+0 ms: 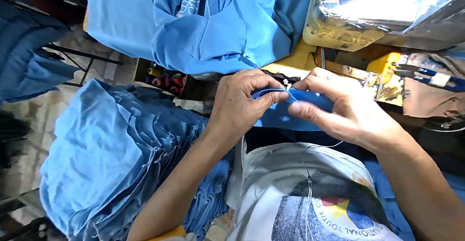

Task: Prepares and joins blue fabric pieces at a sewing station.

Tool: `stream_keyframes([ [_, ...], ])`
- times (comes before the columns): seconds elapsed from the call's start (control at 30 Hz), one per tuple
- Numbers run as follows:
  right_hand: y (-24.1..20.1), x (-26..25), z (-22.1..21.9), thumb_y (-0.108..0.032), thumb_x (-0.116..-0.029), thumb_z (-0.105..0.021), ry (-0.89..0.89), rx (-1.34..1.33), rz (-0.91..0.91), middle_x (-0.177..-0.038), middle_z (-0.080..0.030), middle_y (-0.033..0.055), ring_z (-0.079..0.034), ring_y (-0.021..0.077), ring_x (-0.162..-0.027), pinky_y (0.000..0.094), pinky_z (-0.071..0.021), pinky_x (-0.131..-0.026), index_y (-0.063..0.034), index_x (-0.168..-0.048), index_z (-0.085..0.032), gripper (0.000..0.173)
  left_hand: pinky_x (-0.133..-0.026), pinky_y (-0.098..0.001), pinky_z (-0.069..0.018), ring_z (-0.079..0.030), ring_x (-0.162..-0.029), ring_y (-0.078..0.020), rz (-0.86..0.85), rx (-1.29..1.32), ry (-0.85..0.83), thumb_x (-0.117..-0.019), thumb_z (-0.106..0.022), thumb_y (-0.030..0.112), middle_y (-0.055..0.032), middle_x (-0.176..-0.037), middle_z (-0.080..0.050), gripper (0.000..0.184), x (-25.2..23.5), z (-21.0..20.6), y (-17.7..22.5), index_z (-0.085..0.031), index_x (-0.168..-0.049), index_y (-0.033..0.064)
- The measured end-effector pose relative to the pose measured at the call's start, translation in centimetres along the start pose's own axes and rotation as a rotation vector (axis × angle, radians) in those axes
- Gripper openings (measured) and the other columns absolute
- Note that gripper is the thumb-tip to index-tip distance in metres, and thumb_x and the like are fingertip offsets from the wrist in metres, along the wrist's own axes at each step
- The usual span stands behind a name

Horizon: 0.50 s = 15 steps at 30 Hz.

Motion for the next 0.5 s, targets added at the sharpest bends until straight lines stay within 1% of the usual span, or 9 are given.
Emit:
stream_keyframes([
  [0.03, 0.2, 0.1, -0.3, -0.055, -0.0958, -0.060, -0.034, 0.078, 0.007, -0.092, -0.061, -0.0039, -0.059, 0.0047, -0.082, 0.0253, -0.0479, -0.068, -0.0151, -0.110, -0.070, 0.044, -0.081, -0.0202, -0.0477, -0.064, -0.092, -0.0012, 0.002, -0.020, 0.016, -0.0899, -0.077, 0.022, 0.0041, -0.092, -0.073, 0.011, 0.1, 0.2, -0.2, -0.079, -0.092, 0.0118],
  [0.07, 0.4, 0.1, -0.4, -0.054, -0.0953, -0.061, -0.050, 0.099, 0.012, -0.089, -0.063, -0.0042, -0.060, 0.0044, -0.077, 0.0259, -0.0498, -0.064, -0.0151, -0.108, -0.068, 0.042, -0.081, -0.0202, -0.0477, -0.064, -0.091, -0.0009, 0.008, -0.014, 0.029, -0.0904, -0.077, 0.023, 0.0046, -0.091, -0.073, 0.011, 0.1, 0.3, -0.4, -0.079, -0.092, 0.0122],
  [0.13, 0.6, 0.1, -0.2, -0.037, -0.1005, -0.060, -0.053, -0.027, 0.015, -0.073, -0.058, -0.0084, -0.053, -0.0018, -0.060, 0.0166, -0.0429, -0.051, -0.0152, -0.100, -0.068, 0.023, -0.080, -0.0171, -0.0513, -0.065, -0.090, 0.0013, 0.032, 0.054, 0.026, -0.0919, -0.075, 0.023, 0.0056, -0.092, -0.072, 0.011, 0.1, 0.3, -1.2, -0.078, -0.094, 0.0121],
  [0.17, 0.5, 0.0, -0.1, -0.030, -0.1034, -0.057, -0.062, -0.129, 0.016, -0.068, -0.055, -0.0087, -0.049, -0.0028, -0.055, 0.0135, -0.0391, -0.047, -0.0138, -0.097, -0.068, 0.020, -0.079, -0.0163, -0.0523, -0.065, -0.089, 0.0016, 0.050, 0.108, 0.017, -0.0930, -0.074, 0.022, 0.0056, -0.092, -0.071, 0.011, 0.2, 0.2, -1.5, -0.077, -0.095, 0.0111],
  [0.2, 0.4, 0.0, -0.1, -0.027, -0.1053, -0.055, -0.070, -0.205, 0.010, -0.066, -0.052, -0.0090, -0.046, -0.0029, -0.052, 0.0121, -0.0366, -0.045, -0.0133, -0.096, -0.068, 0.021, -0.078, -0.0156, -0.0528, -0.065, -0.087, 0.0016, 0.063, 0.161, 0.006, -0.0948, -0.072, 0.021, 0.0054, -0.091, -0.070, 0.012, 0.2, 0.1, -1.8, -0.076, -0.096, 0.0098],
  [0.3, 0.4, -0.3, 0.0, -0.026, -0.1068, -0.053, -0.070, -0.271, -0.006, -0.063, -0.049, -0.0089, -0.042, -0.0016, -0.049, 0.0124, -0.0329, -0.042, -0.0138, -0.095, -0.067, 0.023, -0.076, -0.0143, -0.0521, -0.064, -0.086, 0.0025, 0.071, 0.240, -0.024, -0.0996, -0.065, 0.023, 0.0065, -0.092, -0.068, 0.017, 0.4, 0.1, -2.0, -0.075, -0.101, 0.0091],
  [0.37, 0.2, -0.6, 0.0, -0.026, -0.1069, -0.052, -0.065, -0.253, -0.002, -0.062, -0.049, -0.0091, -0.042, -0.0019, -0.048, 0.0122, -0.0329, -0.042, -0.0137, -0.096, -0.068, 0.022, -0.077, -0.0147, -0.0525, -0.064, -0.088, 0.0021, 0.074, 0.266, -0.030, -0.0986, -0.066, 0.023, 0.0063, -0.093, -0.069, 0.018, 0.5, 0.2, -2.2, -0.076, -0.102, 0.0087],
  [0.43, 0.4, -0.9, -0.5, -0.026, -0.1061, -0.054, -0.062, -0.233, 0.000, -0.064, -0.050, -0.0093, -0.044, -0.0024, -0.050, 0.0124, -0.0356, -0.043, -0.0136, -0.099, -0.068, 0.021, -0.073, -0.0163, -0.0528, -0.064, -0.083, 0.0001, 0.096, 0.305, -0.005, -0.0943, -0.072, 0.019, 0.0053, -0.088, -0.068, 0.012, 0.8, 0.2, -2.9, -0.077, -0.097, 0.0076],
  [0.5, 1.7, -1.0, -2.2, -0.029, -0.1041, -0.057, -0.092, -0.273, -0.038, -0.068, -0.056, -0.0094, -0.049, -0.0024, -0.054, 0.0140, -0.0411, -0.048, -0.0136, -0.106, -0.070, 0.020, -0.072, -0.0204, -0.0554, -0.065, -0.081, -0.0027, 0.150, 0.317, 0.046, -0.0911, -0.076, 0.016, 0.0032, -0.086, -0.069, 0.009, 1.8, -0.4, -4.8, -0.077, -0.093, 0.0073],
])
Point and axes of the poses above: each hand's wrist, its own x-axis away from the middle knuckle, its own z-axis out of the back of the hand, y = z × x, the point moved 10 cm from there along -x, towards the middle knuckle
